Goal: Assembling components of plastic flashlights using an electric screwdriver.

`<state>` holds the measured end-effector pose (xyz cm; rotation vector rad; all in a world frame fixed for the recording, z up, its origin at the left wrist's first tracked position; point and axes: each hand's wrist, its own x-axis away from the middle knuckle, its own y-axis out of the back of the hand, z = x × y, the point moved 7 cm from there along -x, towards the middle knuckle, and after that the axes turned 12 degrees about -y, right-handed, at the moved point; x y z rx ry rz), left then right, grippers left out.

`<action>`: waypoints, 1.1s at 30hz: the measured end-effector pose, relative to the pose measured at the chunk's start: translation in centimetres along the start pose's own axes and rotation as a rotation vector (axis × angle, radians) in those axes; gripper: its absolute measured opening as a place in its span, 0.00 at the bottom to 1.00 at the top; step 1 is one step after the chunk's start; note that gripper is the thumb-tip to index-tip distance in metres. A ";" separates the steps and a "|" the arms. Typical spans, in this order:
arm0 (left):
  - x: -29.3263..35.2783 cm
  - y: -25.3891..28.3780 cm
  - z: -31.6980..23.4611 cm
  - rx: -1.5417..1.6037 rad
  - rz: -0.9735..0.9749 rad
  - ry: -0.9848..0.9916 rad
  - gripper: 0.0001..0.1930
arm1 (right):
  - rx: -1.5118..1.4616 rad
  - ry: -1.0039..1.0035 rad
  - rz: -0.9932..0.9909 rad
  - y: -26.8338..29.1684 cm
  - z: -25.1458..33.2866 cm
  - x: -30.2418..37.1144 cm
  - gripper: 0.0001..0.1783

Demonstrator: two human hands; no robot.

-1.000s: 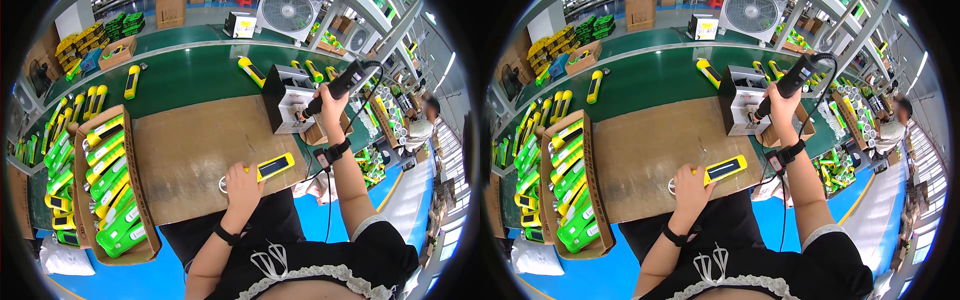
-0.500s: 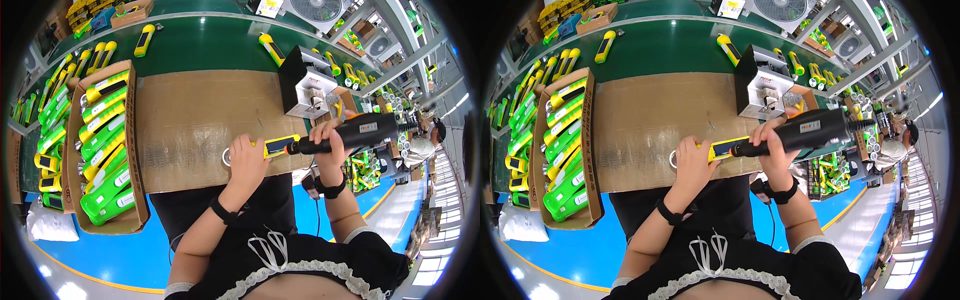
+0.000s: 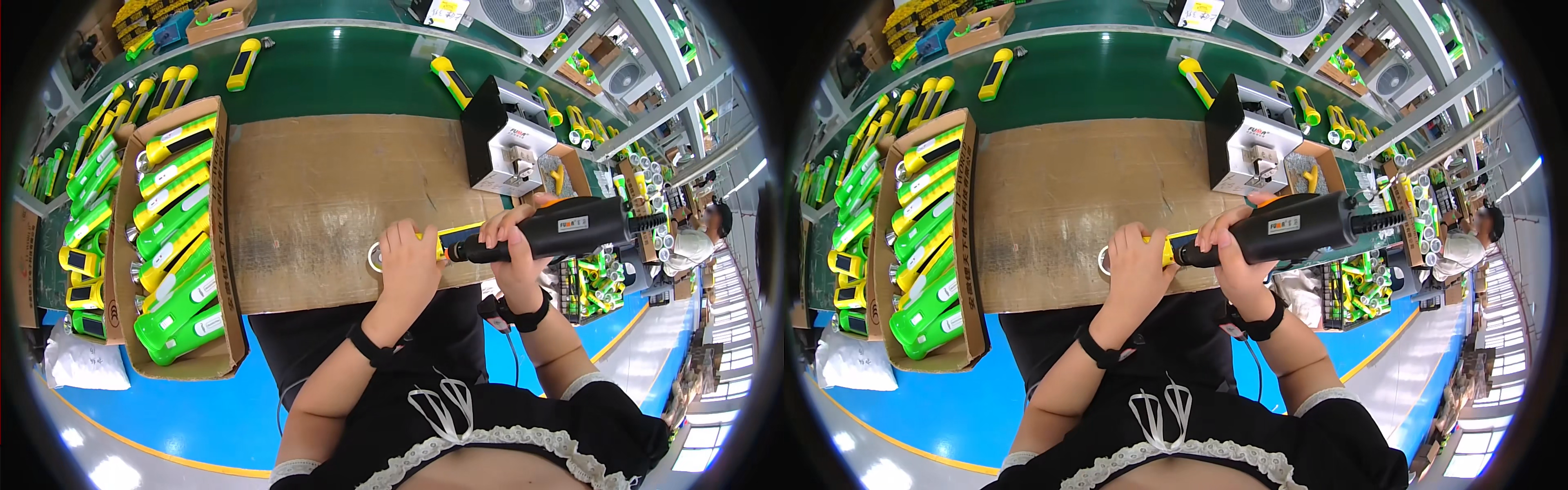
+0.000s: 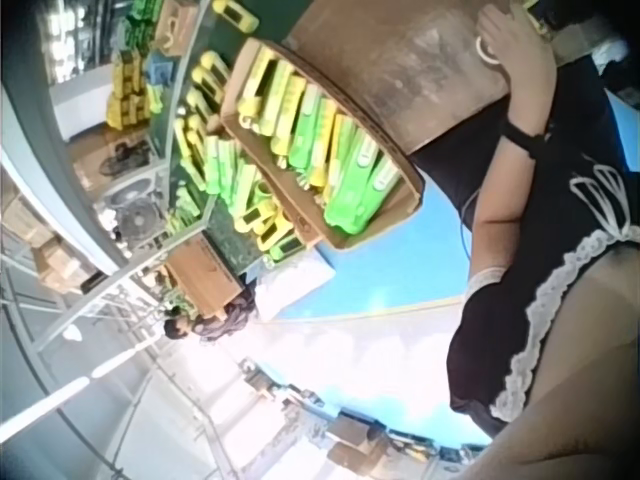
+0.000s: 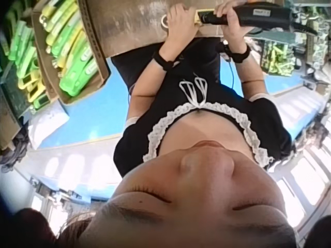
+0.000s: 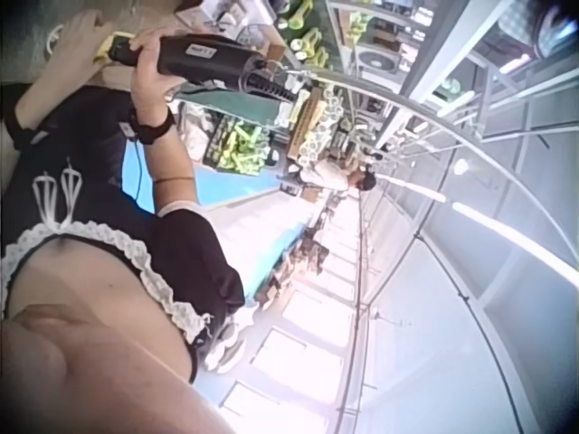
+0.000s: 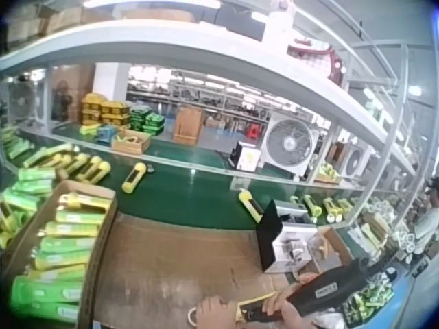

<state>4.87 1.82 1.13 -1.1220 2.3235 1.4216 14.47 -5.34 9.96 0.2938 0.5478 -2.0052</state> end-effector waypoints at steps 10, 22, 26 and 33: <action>0.0 0.7 -0.5 -0.013 -0.011 -0.021 0.19 | 0.167 -0.052 0.052 -0.6 -1.5 0.5 0.32; -0.3 0.9 -1.5 -0.056 -0.004 -0.066 0.22 | 0.179 -0.089 0.021 0.2 -0.6 0.3 0.30; -0.5 0.0 -2.2 -0.103 0.008 -0.089 0.24 | 0.144 -0.075 -0.006 2.2 0.0 0.0 0.31; -0.7 -1.3 -3.1 -0.173 0.045 -0.040 0.23 | 0.185 0.033 -0.164 4.1 4.2 0.1 0.35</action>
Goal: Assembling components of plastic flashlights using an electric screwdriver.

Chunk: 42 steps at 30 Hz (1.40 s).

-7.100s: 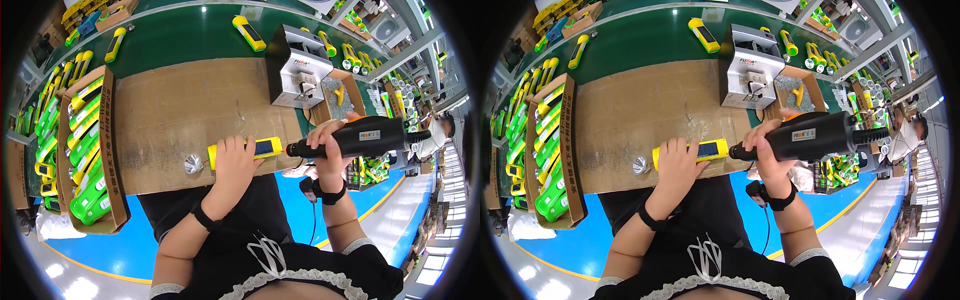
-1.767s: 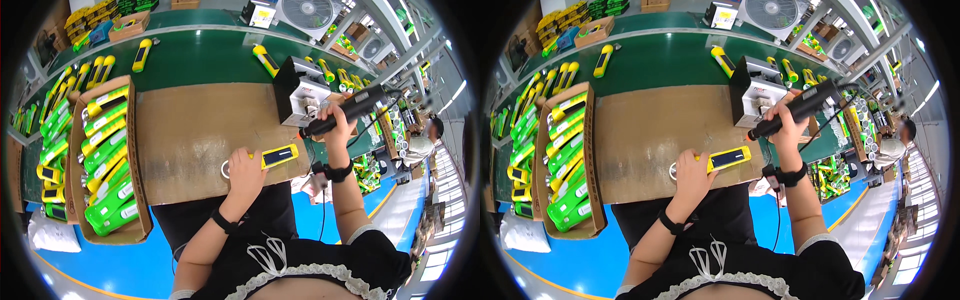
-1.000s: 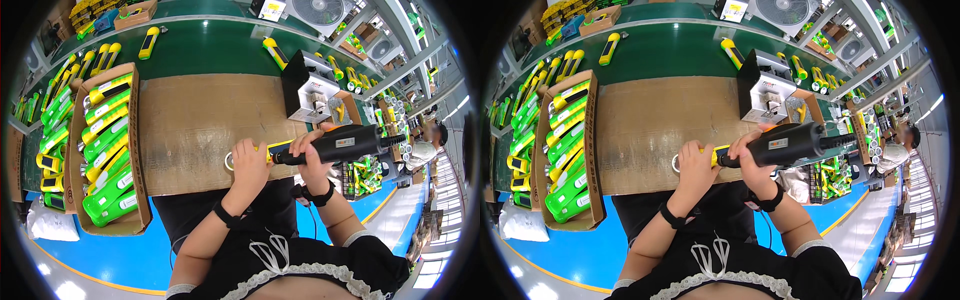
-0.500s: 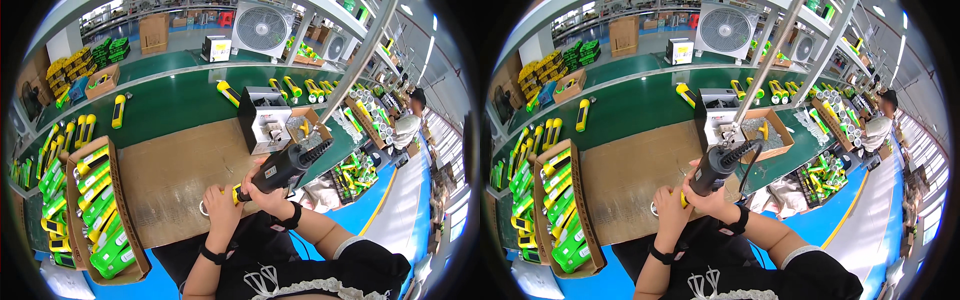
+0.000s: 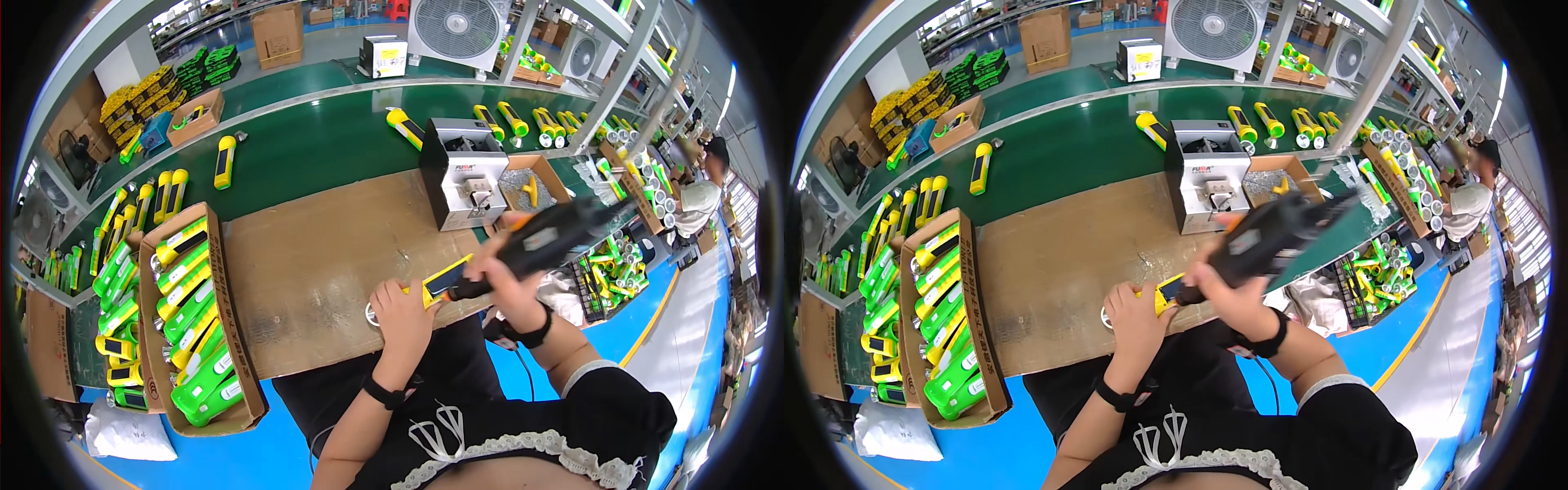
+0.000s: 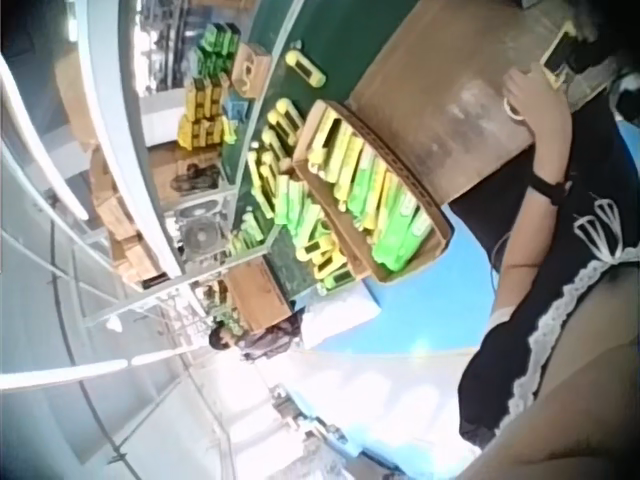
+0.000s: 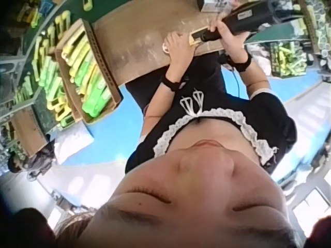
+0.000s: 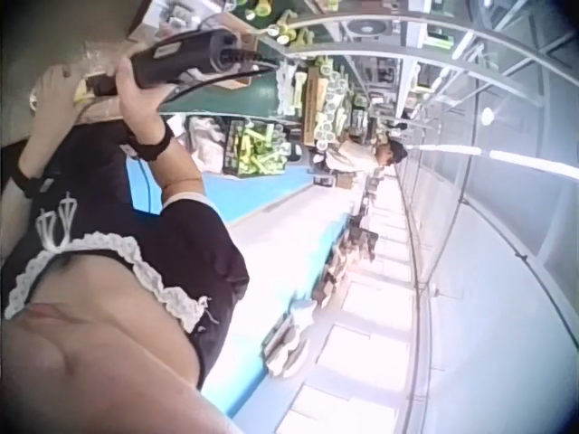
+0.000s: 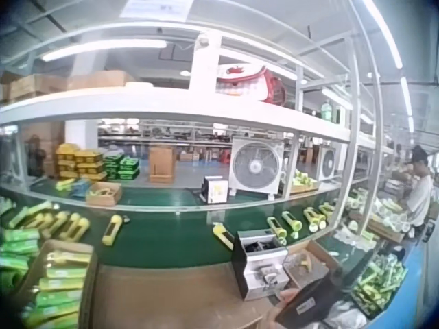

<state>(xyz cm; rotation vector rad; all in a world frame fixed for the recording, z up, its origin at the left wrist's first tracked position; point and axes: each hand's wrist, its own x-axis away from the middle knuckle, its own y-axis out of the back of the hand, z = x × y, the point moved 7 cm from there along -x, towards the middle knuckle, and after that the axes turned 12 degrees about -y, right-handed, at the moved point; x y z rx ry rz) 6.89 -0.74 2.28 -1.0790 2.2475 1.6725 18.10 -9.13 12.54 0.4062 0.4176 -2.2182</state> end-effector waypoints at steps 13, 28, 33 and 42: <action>0.2 0.7 0.0 -0.060 0.019 0.083 0.24 | 0.073 0.249 -0.227 7.9 -0.1 -10.9 0.29; 1.0 0.0 -0.6 -0.017 -0.017 0.016 0.25 | -0.272 -0.014 0.045 3.3 -0.5 -6.9 0.27; 1.5 0.2 -0.9 -0.041 -0.073 -0.001 0.27 | -0.146 -0.027 0.234 -2.0 0.0 -2.1 0.31; 1.6 -0.1 -0.8 -0.093 -0.103 -0.034 0.28 | -0.121 -0.034 0.236 -3.2 -1.9 -2.5 0.29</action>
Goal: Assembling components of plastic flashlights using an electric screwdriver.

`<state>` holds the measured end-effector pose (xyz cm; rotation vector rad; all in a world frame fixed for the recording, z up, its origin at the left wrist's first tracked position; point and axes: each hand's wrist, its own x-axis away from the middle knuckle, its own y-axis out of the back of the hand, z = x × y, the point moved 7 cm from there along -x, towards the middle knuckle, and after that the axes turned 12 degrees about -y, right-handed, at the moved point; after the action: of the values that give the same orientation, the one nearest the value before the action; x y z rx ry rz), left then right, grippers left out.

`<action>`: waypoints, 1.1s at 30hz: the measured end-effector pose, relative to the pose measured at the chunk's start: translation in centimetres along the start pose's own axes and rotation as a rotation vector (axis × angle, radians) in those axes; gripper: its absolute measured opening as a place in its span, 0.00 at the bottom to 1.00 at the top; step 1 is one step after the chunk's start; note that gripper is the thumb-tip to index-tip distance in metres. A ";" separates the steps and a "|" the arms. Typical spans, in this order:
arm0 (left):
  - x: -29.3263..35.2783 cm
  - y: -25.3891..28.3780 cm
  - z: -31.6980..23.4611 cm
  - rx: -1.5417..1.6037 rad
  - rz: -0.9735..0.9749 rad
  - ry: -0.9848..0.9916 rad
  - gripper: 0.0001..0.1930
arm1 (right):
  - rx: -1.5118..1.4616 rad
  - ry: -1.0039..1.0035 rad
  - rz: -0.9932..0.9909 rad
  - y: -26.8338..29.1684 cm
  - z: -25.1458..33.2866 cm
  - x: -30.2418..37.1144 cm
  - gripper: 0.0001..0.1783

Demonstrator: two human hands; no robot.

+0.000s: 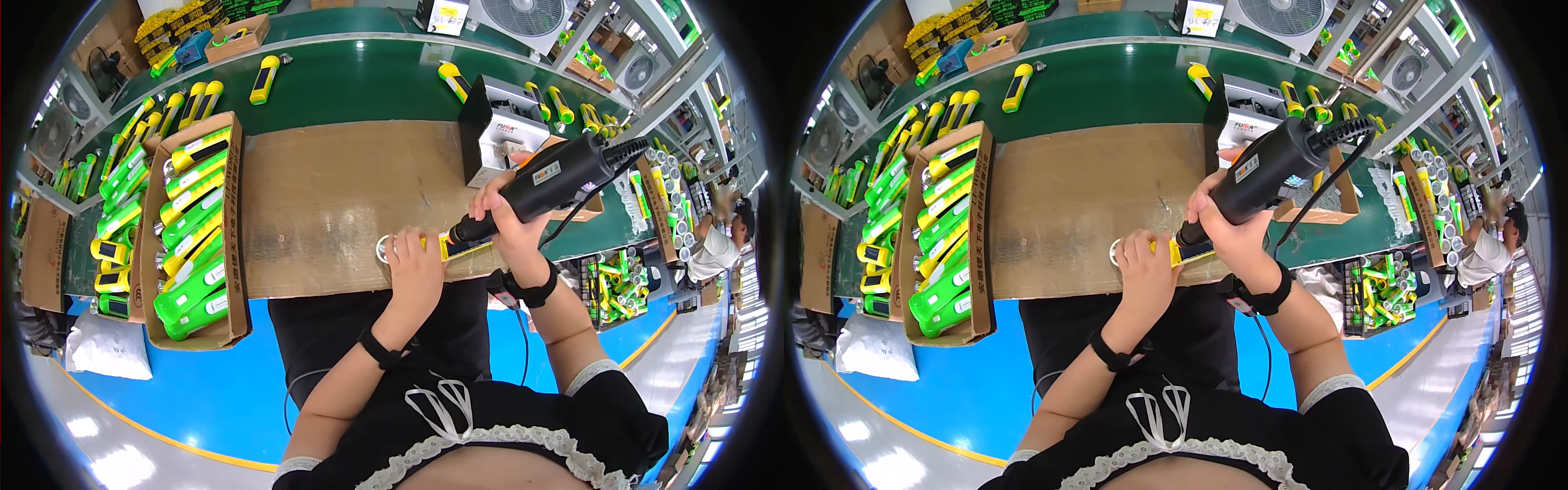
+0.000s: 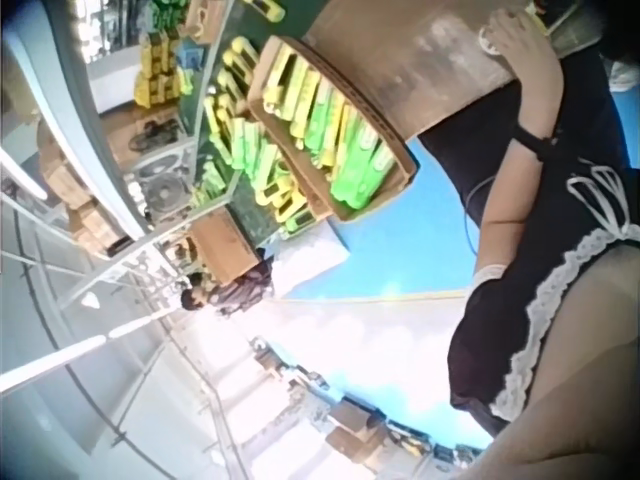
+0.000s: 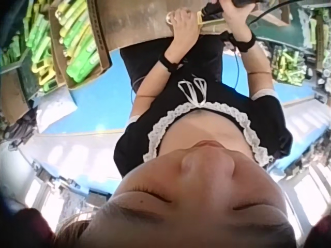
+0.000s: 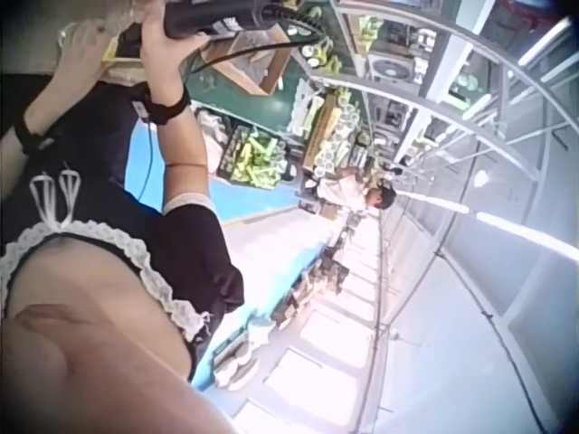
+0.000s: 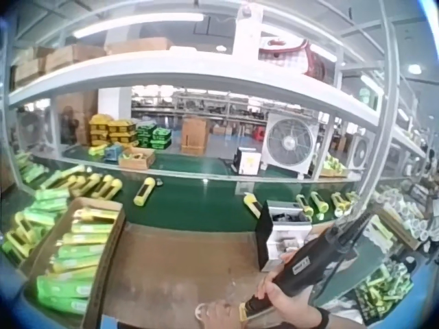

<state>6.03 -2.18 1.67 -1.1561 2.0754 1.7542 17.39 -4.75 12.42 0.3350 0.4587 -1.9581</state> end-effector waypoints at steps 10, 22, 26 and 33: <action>0.1 0.5 0.1 -0.024 -0.009 -0.006 0.27 | 0.017 -0.038 0.001 -1.1 -1.7 0.1 0.26; -1.2 -0.6 0.9 -0.011 0.061 -0.147 0.25 | 0.047 -0.055 -0.133 -1.0 -4.0 -1.5 0.22; -2.2 -2.6 1.5 -0.094 0.250 -0.198 0.22 | 0.180 -0.024 -0.156 0.3 -4.2 -2.6 0.26; -4.2 -3.2 3.4 -0.282 0.435 0.090 0.28 | -0.101 0.166 -0.525 8.3 7.7 1.4 0.31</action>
<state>9.87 2.73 0.82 -0.9058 2.3232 2.2898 24.09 -12.58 17.30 0.3366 0.8136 -2.4123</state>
